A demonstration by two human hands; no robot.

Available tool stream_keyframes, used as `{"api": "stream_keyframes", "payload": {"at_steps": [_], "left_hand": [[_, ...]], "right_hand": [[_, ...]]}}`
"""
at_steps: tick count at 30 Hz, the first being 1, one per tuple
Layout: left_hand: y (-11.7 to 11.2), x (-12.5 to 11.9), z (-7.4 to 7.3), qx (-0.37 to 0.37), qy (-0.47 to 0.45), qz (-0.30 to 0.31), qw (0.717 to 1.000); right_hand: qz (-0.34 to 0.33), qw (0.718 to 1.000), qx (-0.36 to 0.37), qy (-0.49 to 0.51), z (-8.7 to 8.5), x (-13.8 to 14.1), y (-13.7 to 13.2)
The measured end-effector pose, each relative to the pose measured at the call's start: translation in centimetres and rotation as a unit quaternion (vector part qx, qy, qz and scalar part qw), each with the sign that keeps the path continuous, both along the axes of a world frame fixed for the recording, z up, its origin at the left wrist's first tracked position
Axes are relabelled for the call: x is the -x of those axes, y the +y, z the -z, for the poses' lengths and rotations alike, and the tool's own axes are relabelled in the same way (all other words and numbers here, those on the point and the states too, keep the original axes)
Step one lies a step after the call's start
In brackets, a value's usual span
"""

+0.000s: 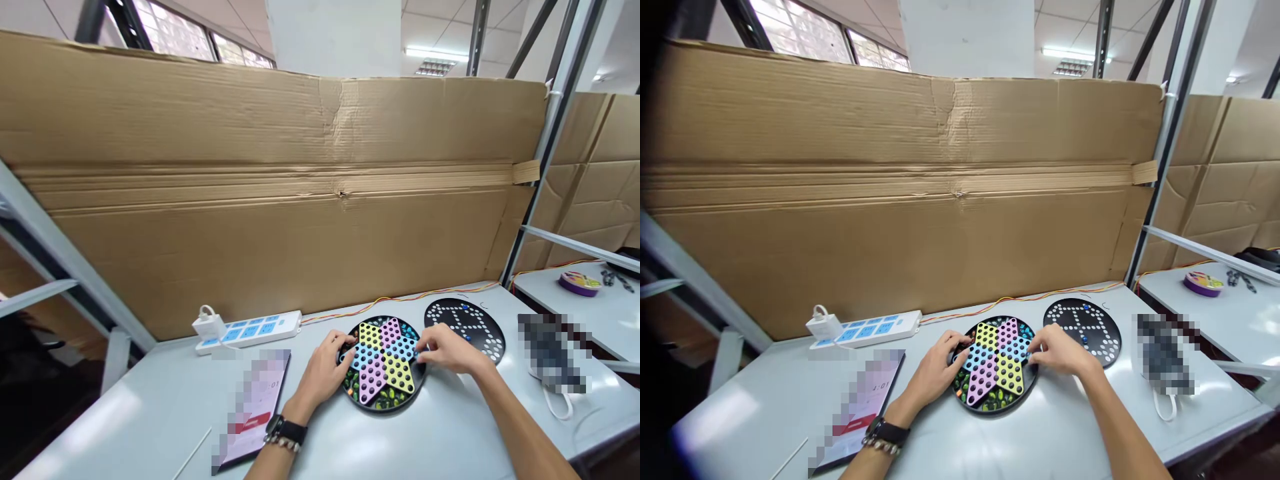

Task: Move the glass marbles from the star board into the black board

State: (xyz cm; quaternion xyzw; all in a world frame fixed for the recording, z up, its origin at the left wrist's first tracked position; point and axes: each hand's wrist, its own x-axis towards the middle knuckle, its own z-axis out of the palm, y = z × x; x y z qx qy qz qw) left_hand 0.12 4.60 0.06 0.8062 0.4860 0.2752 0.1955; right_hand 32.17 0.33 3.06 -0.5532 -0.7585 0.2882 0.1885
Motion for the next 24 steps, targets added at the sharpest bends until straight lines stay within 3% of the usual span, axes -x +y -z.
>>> {"api": "stream_keyframes", "payload": {"at_steps": [3, 5, 10, 13, 18, 24], "left_hand": [[0.0, 0.0, 0.0, -0.004, -0.002, 0.002, 1.000], [0.0, 0.0, 0.0, -0.007, -0.003, 0.000, 1.000], [0.0, -0.1, -0.1, -0.008, 0.000, -0.002, 1.000], [0.1, -0.1, -0.1, -0.009, 0.000, 0.000, 1.000], [0.1, -0.1, 0.0, -0.009, -0.001, -0.001, 1.000], [0.0, -0.3, -0.3, -0.006, -0.006, -0.002, 1.000]], "right_hand": [[0.113, 0.992, -0.060, -0.003, 0.7, -2.7, 0.6], [0.164, 0.985, -0.045, -0.044, 1.4, -4.3, 0.9], [0.218, 0.968, -0.043, -0.114, 2.0, -4.8, 0.9], [0.197, 0.972, -0.083, -0.094, 1.8, -3.2, 0.7], [0.081, 0.990, -0.102, -0.049, 2.3, 0.4, 0.8], [0.064, 0.992, -0.070, -0.082, 1.8, 1.7, 2.6]]}}
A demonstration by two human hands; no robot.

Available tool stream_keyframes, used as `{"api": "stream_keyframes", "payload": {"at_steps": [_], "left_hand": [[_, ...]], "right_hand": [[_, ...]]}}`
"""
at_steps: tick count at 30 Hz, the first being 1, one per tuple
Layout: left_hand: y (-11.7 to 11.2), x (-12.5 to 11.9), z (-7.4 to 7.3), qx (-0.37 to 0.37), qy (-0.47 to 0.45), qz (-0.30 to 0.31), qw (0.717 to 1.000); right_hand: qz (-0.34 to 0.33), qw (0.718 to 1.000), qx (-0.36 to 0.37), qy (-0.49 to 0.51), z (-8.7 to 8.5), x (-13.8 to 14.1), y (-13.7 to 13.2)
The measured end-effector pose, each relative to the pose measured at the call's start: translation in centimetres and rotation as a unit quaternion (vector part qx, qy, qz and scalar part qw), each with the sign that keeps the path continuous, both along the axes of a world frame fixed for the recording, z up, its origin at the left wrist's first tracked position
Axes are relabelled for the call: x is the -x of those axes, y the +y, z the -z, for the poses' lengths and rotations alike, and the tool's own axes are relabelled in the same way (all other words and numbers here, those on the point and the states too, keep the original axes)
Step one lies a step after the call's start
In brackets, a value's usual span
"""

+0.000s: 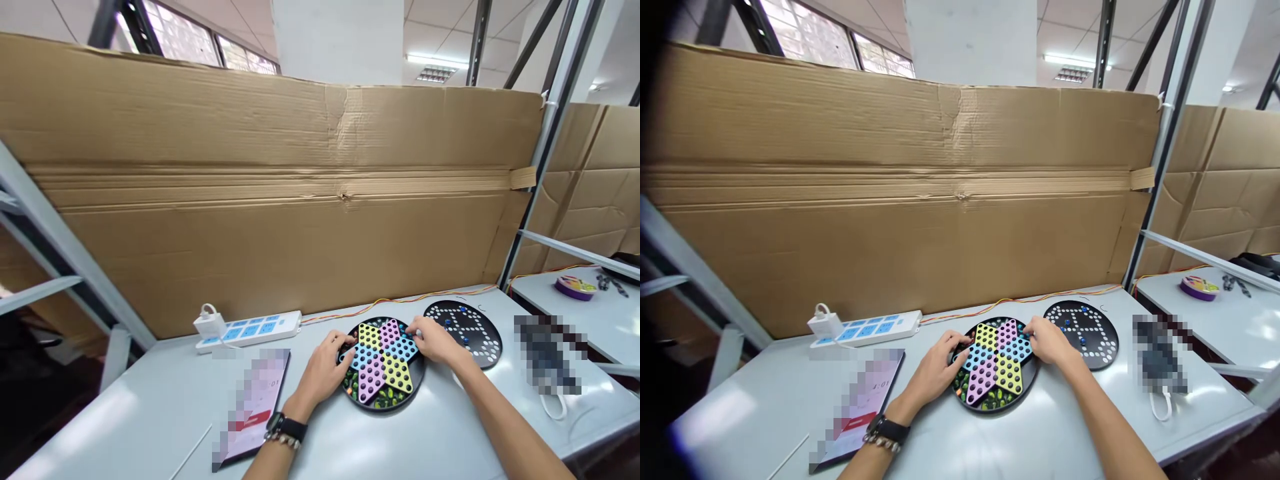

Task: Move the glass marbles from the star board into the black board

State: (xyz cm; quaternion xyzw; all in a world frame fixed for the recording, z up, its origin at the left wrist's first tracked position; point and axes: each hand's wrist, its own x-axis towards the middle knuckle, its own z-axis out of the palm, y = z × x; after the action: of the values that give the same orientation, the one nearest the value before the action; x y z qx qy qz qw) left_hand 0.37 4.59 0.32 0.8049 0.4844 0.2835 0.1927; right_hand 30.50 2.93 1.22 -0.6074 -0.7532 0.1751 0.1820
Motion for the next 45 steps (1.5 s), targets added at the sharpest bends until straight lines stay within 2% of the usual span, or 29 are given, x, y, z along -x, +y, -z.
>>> {"api": "stream_keyframes", "payload": {"at_steps": [5, 8, 13, 18, 22, 28, 34, 45], "left_hand": [[-0.1, 0.1, -0.1, -0.002, -0.004, -0.004, 1.000], [-0.1, 0.1, -0.2, 0.000, -0.002, 0.000, 1.000], [-0.1, 0.1, -0.1, 0.011, 0.003, 0.000, 1.000], [0.0, 0.2, 0.2, 0.005, 0.005, -0.001, 1.000], [0.1, 0.2, 0.3, 0.003, 0.004, -0.002, 1.000], [0.0, 0.1, 0.1, 0.007, 0.003, -0.005, 1.000], [0.0, 0.1, 0.1, 0.013, 0.002, 0.000, 1.000], [0.2, 0.3, 0.3, 0.014, 0.002, 0.006, 1.000]], "right_hand": [[-0.012, 0.997, 0.054, -0.055, -1.6, 0.3, 2.2], [-0.007, 0.996, 0.063, -0.071, -1.8, 0.7, 3.0], [-0.014, 0.997, 0.052, -0.052, -1.0, 0.6, 3.1], [-0.049, 0.999, 0.005, 0.009, 0.4, -0.4, 3.1], [-0.082, 0.997, -0.005, 0.012, 1.1, -0.7, 3.4], [-0.109, 0.992, 0.023, -0.057, -0.7, -0.3, 2.9], [-0.092, 0.989, 0.043, -0.105, -2.3, 0.3, 2.0], [-0.061, 0.986, 0.044, -0.151, -2.8, 1.6, 1.3]]}}
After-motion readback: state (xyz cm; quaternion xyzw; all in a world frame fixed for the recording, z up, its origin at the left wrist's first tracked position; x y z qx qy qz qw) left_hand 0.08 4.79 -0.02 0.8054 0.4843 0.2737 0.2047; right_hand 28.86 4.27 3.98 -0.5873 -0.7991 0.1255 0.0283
